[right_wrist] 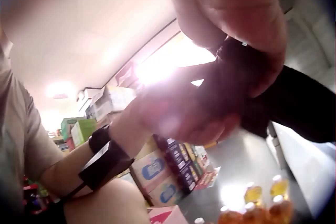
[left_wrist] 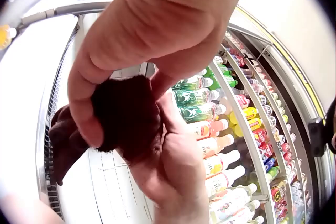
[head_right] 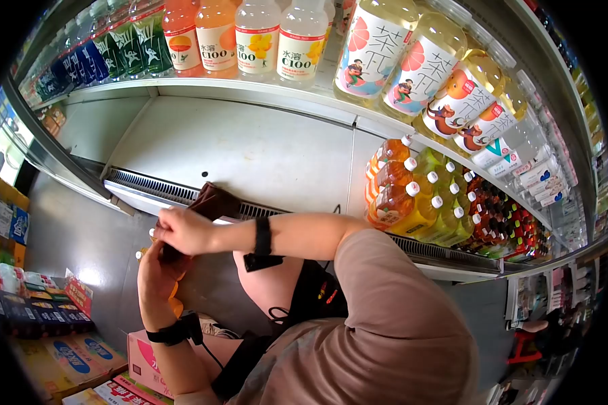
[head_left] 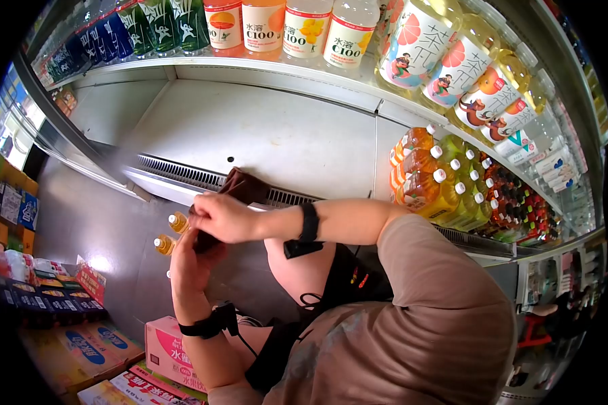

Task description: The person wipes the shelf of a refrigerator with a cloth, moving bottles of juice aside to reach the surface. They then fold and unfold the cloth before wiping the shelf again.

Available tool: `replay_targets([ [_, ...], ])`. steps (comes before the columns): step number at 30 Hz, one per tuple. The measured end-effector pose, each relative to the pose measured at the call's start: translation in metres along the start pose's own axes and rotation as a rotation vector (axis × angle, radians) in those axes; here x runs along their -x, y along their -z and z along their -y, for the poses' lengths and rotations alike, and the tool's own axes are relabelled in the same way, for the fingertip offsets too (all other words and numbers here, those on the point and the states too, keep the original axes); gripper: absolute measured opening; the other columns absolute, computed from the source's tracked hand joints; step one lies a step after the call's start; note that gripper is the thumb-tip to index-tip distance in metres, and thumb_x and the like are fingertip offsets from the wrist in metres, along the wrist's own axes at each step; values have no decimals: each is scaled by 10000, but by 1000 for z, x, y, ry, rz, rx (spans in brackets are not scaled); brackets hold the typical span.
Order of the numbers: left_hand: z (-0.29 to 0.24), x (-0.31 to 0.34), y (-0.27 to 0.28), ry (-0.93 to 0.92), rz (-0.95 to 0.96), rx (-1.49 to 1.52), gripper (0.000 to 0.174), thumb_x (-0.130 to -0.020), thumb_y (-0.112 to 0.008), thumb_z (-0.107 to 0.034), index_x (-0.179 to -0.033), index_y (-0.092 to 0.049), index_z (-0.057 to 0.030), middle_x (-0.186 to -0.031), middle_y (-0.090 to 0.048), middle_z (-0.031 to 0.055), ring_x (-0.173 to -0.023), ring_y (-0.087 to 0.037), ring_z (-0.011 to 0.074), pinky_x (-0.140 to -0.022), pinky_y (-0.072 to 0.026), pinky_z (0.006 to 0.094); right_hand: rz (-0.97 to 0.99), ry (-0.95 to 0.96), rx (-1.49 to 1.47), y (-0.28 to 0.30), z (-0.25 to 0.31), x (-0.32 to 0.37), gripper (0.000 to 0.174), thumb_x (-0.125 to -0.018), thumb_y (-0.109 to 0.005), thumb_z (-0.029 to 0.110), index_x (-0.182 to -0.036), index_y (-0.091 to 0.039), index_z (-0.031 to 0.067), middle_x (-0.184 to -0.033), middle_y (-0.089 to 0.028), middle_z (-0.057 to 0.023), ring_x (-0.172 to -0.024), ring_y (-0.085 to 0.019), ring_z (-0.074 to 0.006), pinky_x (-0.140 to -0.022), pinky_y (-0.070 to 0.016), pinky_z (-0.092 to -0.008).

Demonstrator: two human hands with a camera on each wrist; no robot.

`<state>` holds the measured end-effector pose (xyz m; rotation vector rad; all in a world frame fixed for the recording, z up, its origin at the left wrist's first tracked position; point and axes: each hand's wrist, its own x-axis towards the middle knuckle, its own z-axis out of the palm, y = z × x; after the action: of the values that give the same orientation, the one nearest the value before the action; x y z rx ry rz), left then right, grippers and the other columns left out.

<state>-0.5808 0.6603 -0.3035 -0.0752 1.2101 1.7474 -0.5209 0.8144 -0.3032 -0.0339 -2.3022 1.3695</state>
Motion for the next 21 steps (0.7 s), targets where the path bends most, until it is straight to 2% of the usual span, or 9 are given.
replay_targets([
  [3,-11,15,10,-123,-73,-138,261,-973,-502,-199,-1133,-604,-19,-996,-667,115,-876,-672,231,-725,-564,370,58,-78,-58,-20,12,5,350,-921,-647,272,-827,-463,-9,-803,-602,-207,-732,-609,-348,-660,-469,-415],
  [6,-21,29,27,-229,-109,-164,242,-934,-537,-108,-1146,-575,1,-1022,-652,111,-887,-666,231,-746,-561,344,245,-257,-105,-23,33,17,413,-910,-685,350,-883,-429,27,-742,-582,-185,-683,-590,-277,-617,-448,-372],
  [12,-21,49,47,-338,-281,-214,214,-912,-633,-76,-1084,-560,28,-974,-652,117,-832,-664,200,-729,-562,316,343,-248,-130,-31,34,19,360,-875,-724,307,-778,-513,33,-745,-611,-130,-671,-573,-236,-618,-455,-367],
  [13,-19,53,44,-340,-294,-205,197,-915,-631,-90,-1055,-576,36,-927,-653,109,-814,-664,197,-706,-559,312,363,-202,-110,-42,18,19,341,-863,-734,298,-826,-529,27,-758,-634,-140,-693,-608,-239,-628,-471,-366],
  [15,-25,64,48,-181,-226,-289,233,-926,-625,-144,-1087,-601,22,-949,-672,101,-806,-664,196,-708,-538,310,595,-192,-108,-44,15,19,485,-799,-778,397,-1036,-560,35,-940,-657,-168,-873,-656,-278,-747,-511,-385],
  [17,-18,60,60,-256,-360,-227,221,-929,-614,-162,-1067,-601,10,-892,-657,87,-767,-654,197,-668,-546,325,663,-61,151,-54,21,36,801,-710,-810,509,-1273,-474,48,-1148,-606,-185,-1085,-617,-316,-895,-499,-415],
  [18,-21,63,56,-264,-384,-188,208,-925,-609,-160,-1058,-603,0,-881,-653,87,-767,-655,201,-654,-549,329,804,-148,228,-59,31,36,1019,-650,-823,562,-1404,-359,58,-1295,-523,-189,-1215,-538,-340,-993,-455,-428],
  [19,-22,66,55,-265,-408,-146,196,-922,-604,-158,-1048,-605,-9,-871,-649,87,-766,-655,204,-640,-551,334,668,-23,299,-64,39,45,830,-685,-809,520,-1271,-482,32,-1186,-594,-192,-1123,-589,-358,-921,-489,-425],
  [21,-25,65,61,-288,-394,-106,193,-911,-600,-155,-1046,-603,-18,-886,-646,95,-769,-651,210,-638,-554,343,588,-30,115,-88,24,48,621,-742,-779,468,-1087,-564,-2,-1045,-639,-197,-1017,-621,-377,-844,-508,-430],
])
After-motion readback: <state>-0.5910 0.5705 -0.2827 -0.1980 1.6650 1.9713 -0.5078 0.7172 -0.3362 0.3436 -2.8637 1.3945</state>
